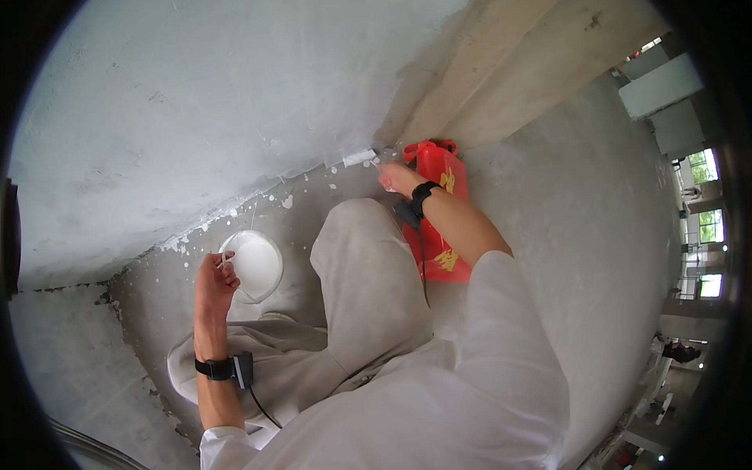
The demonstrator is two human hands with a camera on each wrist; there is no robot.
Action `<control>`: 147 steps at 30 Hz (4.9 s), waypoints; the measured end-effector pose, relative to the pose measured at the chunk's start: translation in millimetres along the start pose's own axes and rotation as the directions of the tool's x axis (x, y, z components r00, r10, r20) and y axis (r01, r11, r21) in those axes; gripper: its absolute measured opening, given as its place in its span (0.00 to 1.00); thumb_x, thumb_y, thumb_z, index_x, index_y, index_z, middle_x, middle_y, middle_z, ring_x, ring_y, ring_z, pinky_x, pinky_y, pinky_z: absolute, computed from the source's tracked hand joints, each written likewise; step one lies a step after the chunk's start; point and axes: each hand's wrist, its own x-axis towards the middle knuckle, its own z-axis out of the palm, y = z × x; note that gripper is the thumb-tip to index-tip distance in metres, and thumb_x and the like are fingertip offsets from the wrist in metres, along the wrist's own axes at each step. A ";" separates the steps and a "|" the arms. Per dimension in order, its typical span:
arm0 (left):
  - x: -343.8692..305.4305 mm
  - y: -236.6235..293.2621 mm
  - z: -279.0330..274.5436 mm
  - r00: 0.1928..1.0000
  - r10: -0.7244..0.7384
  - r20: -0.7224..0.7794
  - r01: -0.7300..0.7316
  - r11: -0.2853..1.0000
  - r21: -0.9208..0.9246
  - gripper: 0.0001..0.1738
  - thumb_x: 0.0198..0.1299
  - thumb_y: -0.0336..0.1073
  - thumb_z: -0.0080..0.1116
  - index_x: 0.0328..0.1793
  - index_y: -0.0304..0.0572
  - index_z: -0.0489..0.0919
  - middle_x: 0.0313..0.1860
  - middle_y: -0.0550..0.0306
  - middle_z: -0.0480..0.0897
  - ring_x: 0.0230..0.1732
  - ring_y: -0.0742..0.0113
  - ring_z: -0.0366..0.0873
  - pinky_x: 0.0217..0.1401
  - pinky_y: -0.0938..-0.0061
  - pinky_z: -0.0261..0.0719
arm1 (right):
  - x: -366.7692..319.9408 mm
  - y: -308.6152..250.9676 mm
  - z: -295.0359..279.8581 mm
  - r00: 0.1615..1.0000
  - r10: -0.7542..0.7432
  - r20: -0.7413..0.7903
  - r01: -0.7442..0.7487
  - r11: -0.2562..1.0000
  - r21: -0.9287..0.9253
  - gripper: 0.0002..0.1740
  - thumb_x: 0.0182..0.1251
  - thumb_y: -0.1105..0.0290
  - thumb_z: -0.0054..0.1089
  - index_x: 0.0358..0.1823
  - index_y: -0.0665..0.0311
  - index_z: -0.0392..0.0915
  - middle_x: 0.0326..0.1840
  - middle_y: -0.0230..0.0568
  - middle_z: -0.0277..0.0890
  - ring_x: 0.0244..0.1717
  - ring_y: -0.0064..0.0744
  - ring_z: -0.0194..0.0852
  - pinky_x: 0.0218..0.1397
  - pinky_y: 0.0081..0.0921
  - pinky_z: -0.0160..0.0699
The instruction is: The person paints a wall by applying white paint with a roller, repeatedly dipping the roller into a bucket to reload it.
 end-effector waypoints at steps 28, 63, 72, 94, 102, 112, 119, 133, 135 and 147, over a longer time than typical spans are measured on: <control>0.8 1.9 3.2 1.000 -0.012 -0.021 0.013 1.000 0.015 0.12 0.61 0.40 0.46 0.44 0.41 0.75 0.17 0.71 0.60 0.19 0.78 0.54 0.24 0.80 0.55 | -2.2 -8.1 -29.0 0.998 -0.032 -0.056 0.029 0.998 -0.049 0.13 0.73 0.68 0.49 0.29 0.65 0.64 0.17 0.36 0.64 0.11 0.22 0.56 0.12 0.19 0.56; -1.0 2.4 4.1 1.000 0.001 0.001 -0.001 1.000 0.029 0.11 0.61 0.39 0.47 0.42 0.41 0.76 0.17 0.70 0.63 0.19 0.79 0.56 0.25 0.80 0.55 | -58.9 -48.4 -50.0 0.974 -0.016 -0.226 0.012 1.000 -0.021 0.13 0.74 0.65 0.50 0.31 0.64 0.73 0.17 0.34 0.66 0.12 0.21 0.56 0.13 0.20 0.55; 2.3 1.3 3.9 0.999 0.017 0.044 -0.020 0.999 0.047 0.12 0.60 0.40 0.47 0.42 0.42 0.75 0.16 0.71 0.62 0.18 0.78 0.55 0.23 0.79 0.55 | -216.3 -139.6 -19.9 0.988 -0.121 -0.090 0.128 0.989 0.074 0.14 0.74 0.62 0.54 0.36 0.66 0.71 0.22 0.25 0.64 0.16 0.12 0.57 0.15 0.11 0.51; 4.4 2.7 10.9 0.995 0.048 0.088 -0.052 0.997 0.050 0.09 0.61 0.40 0.46 0.39 0.43 0.73 0.17 0.70 0.62 0.20 0.76 0.57 0.26 0.78 0.57 | -297.8 -47.8 170.1 0.977 -0.083 0.199 0.193 0.747 -0.637 0.23 0.70 0.53 0.55 0.28 0.69 0.74 0.20 0.33 0.69 0.19 0.23 0.63 0.21 0.27 0.61; -3.1 7.5 16.7 0.992 0.091 0.090 -0.094 0.995 0.026 0.12 0.60 0.41 0.49 0.39 0.41 0.75 0.17 0.68 0.63 0.20 0.76 0.56 0.26 0.78 0.54 | -246.8 -9.8 218.2 0.923 -0.134 0.360 0.383 0.413 -0.827 0.26 0.69 0.55 0.51 0.23 0.74 0.73 0.19 0.51 0.71 0.22 0.45 0.71 0.31 0.40 0.69; -6.5 8.8 20.4 0.993 0.106 0.058 -0.109 0.992 0.061 0.12 0.62 0.42 0.46 0.40 0.42 0.73 0.17 0.70 0.61 0.19 0.78 0.54 0.26 0.79 0.56 | -235.0 10.7 228.7 0.867 -0.307 0.393 0.446 0.127 -0.886 0.18 0.69 0.60 0.53 0.30 0.71 0.73 0.23 0.52 0.74 0.26 0.52 0.73 0.32 0.44 0.69; 3.0 6.8 13.5 0.994 0.072 0.083 -0.066 0.996 -0.065 0.11 0.61 0.42 0.45 0.38 0.43 0.72 0.17 0.71 0.61 0.18 0.77 0.55 0.26 0.78 0.56 | -277.2 18.1 203.9 0.770 -0.437 0.465 0.543 0.066 -0.837 0.11 0.67 0.68 0.55 0.43 0.68 0.69 0.33 0.56 0.76 0.35 0.60 0.74 0.36 0.49 0.70; 5.8 8.9 11.8 0.999 -0.002 0.052 0.010 0.989 -0.145 0.13 0.59 0.44 0.46 0.36 0.42 0.70 0.18 0.70 0.61 0.19 0.75 0.54 0.27 0.77 0.56 | -297.1 11.8 170.1 0.683 -0.598 0.419 0.481 -0.063 -0.874 0.12 0.67 0.68 0.54 0.47 0.68 0.69 0.33 0.50 0.77 0.34 0.56 0.77 0.35 0.47 0.74; 6.0 9.2 10.2 0.998 -0.012 0.068 0.024 0.985 -0.172 0.13 0.59 0.44 0.46 0.36 0.43 0.70 0.18 0.70 0.60 0.20 0.75 0.55 0.28 0.77 0.56 | -299.2 11.6 172.2 0.682 -0.598 0.420 0.481 -0.066 -0.874 0.12 0.67 0.68 0.54 0.46 0.68 0.69 0.33 0.51 0.77 0.34 0.57 0.77 0.35 0.47 0.74; 10.3 7.2 7.8 0.998 0.004 0.062 0.007 0.984 -0.179 0.14 0.58 0.47 0.49 0.39 0.45 0.72 0.16 0.72 0.57 0.17 0.76 0.53 0.23 0.77 0.54 | -288.4 27.3 133.5 0.714 -0.675 0.186 0.476 0.273 -0.836 0.10 0.68 0.66 0.56 0.38 0.67 0.71 0.28 0.45 0.74 0.24 0.48 0.72 0.27 0.40 0.71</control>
